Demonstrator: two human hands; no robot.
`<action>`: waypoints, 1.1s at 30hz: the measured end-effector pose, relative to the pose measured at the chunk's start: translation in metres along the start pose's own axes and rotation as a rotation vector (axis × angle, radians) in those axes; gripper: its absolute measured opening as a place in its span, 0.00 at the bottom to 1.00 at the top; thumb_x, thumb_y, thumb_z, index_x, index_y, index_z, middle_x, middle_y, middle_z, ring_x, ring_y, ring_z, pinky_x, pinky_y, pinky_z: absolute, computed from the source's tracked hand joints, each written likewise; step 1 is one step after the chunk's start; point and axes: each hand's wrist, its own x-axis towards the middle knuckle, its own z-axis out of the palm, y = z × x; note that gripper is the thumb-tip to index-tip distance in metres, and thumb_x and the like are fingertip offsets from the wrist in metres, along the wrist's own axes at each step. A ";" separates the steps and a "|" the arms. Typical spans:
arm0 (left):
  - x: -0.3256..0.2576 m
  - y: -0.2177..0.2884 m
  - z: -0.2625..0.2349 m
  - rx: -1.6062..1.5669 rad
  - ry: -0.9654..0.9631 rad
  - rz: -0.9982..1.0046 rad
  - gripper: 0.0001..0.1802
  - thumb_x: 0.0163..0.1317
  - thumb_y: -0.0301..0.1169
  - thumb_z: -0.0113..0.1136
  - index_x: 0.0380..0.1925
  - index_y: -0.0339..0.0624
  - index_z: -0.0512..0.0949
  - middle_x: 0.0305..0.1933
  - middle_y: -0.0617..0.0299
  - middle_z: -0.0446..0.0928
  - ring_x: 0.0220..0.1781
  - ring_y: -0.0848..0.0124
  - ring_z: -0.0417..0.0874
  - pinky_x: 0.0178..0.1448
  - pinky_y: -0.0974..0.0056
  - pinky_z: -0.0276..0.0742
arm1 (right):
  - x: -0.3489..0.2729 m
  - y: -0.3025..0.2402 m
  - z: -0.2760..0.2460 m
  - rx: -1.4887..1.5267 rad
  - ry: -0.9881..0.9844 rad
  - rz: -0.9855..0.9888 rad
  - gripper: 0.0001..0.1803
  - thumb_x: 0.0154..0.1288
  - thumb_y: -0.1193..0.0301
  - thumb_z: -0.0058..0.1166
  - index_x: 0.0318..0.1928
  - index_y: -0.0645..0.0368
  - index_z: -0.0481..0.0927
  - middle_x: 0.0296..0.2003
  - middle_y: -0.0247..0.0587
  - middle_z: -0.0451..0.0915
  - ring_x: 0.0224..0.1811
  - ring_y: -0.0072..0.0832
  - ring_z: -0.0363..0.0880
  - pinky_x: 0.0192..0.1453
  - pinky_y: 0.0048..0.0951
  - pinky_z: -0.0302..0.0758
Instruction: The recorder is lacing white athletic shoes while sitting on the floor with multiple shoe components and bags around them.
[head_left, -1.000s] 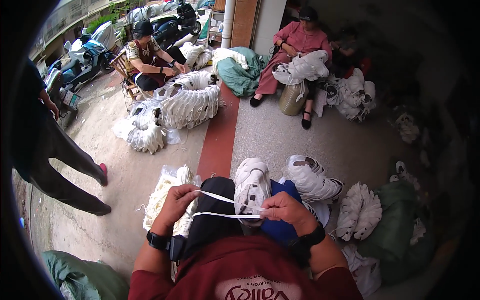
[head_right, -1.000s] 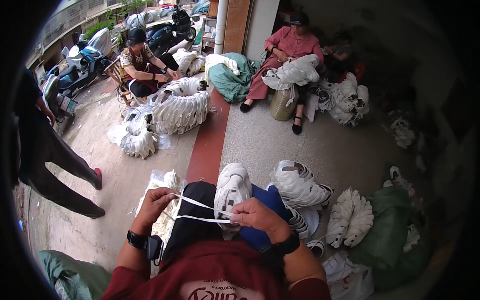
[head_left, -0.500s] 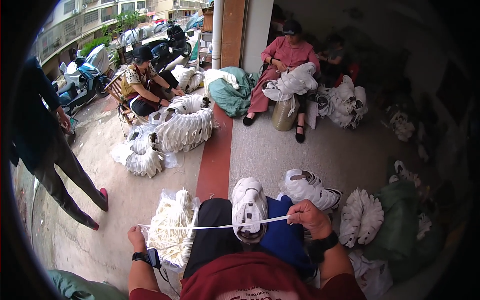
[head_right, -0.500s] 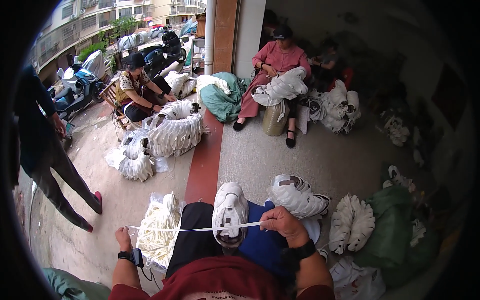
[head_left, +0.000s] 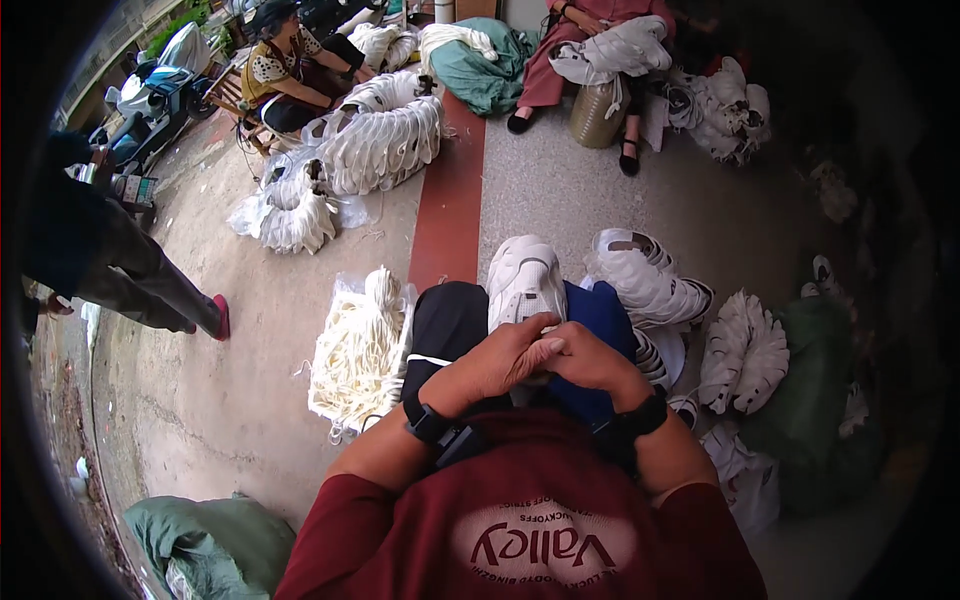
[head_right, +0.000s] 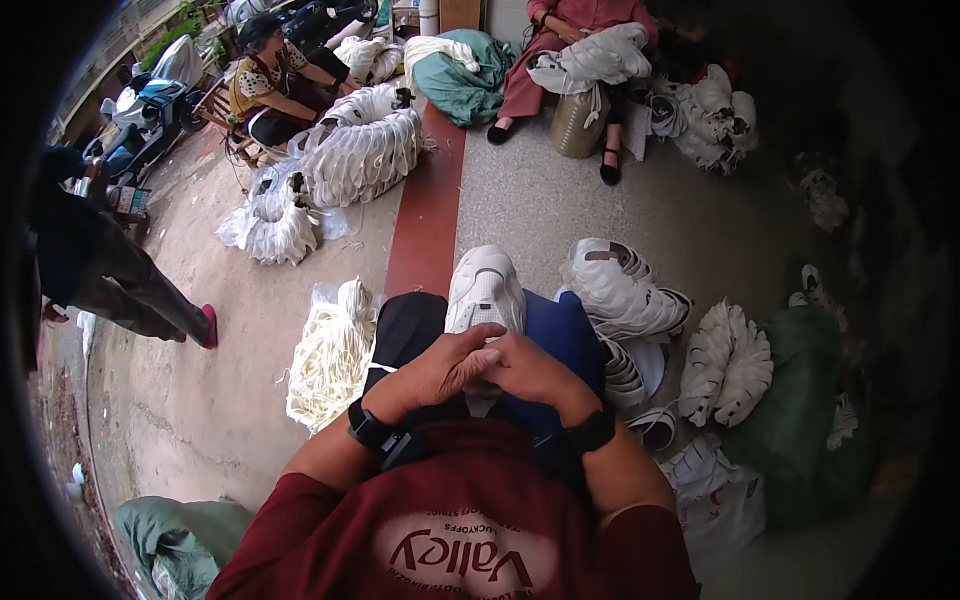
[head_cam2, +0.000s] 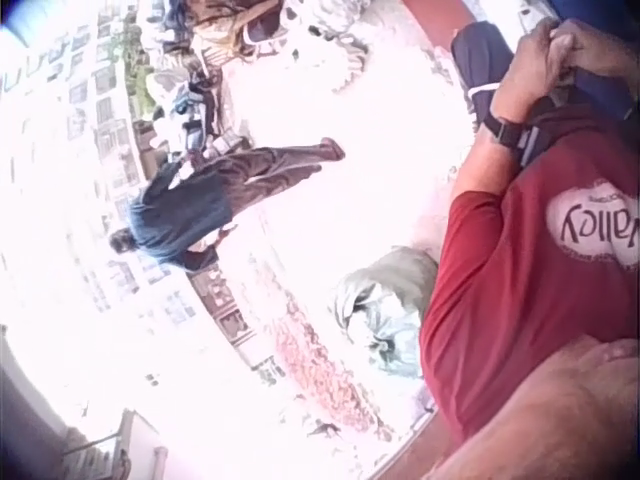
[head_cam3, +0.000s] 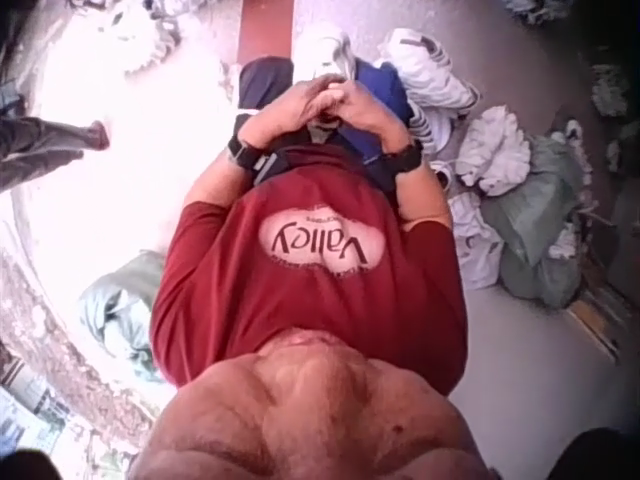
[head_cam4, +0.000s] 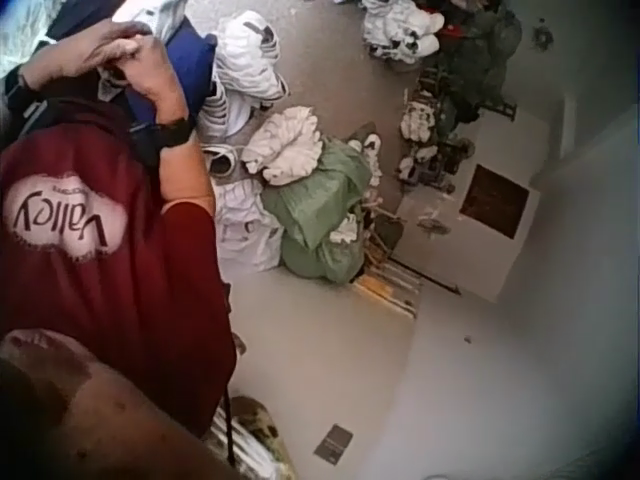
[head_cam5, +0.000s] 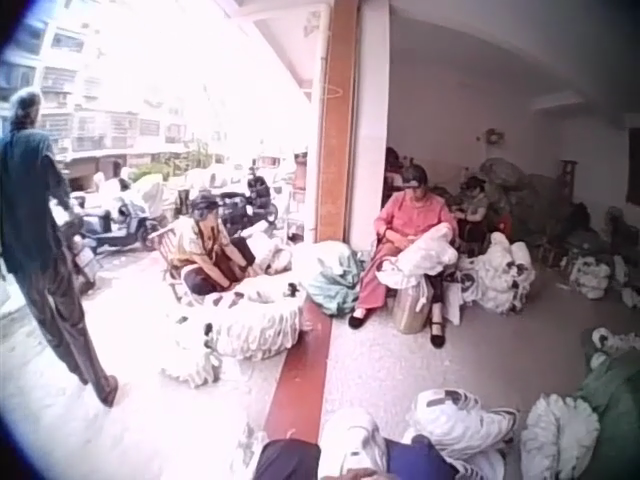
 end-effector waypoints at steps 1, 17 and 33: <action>-0.003 -0.008 0.000 -0.004 -0.006 -0.015 0.28 0.68 0.47 0.46 0.55 0.30 0.67 0.43 0.46 0.78 0.47 0.64 0.79 0.51 0.63 0.73 | -0.003 0.009 -0.003 0.014 -0.002 0.008 0.10 0.60 0.70 0.52 0.30 0.66 0.78 0.22 0.43 0.76 0.26 0.22 0.74 0.33 0.29 0.71; 0.010 -0.095 -0.020 0.158 0.353 -0.294 0.09 0.59 0.29 0.61 0.30 0.32 0.79 0.24 0.64 0.78 0.29 0.80 0.74 0.36 0.70 0.72 | 0.049 0.076 -0.018 -0.405 0.314 0.021 0.11 0.49 0.73 0.61 0.24 0.63 0.71 0.21 0.48 0.74 0.25 0.42 0.75 0.29 0.38 0.69; 0.016 -0.088 -0.032 0.485 0.361 -0.300 0.07 0.53 0.33 0.59 0.28 0.43 0.81 0.29 0.50 0.80 0.34 0.52 0.81 0.39 0.55 0.75 | 0.068 0.086 -0.015 -0.672 0.281 -0.024 0.06 0.50 0.73 0.58 0.24 0.61 0.75 0.23 0.54 0.76 0.30 0.52 0.77 0.37 0.48 0.73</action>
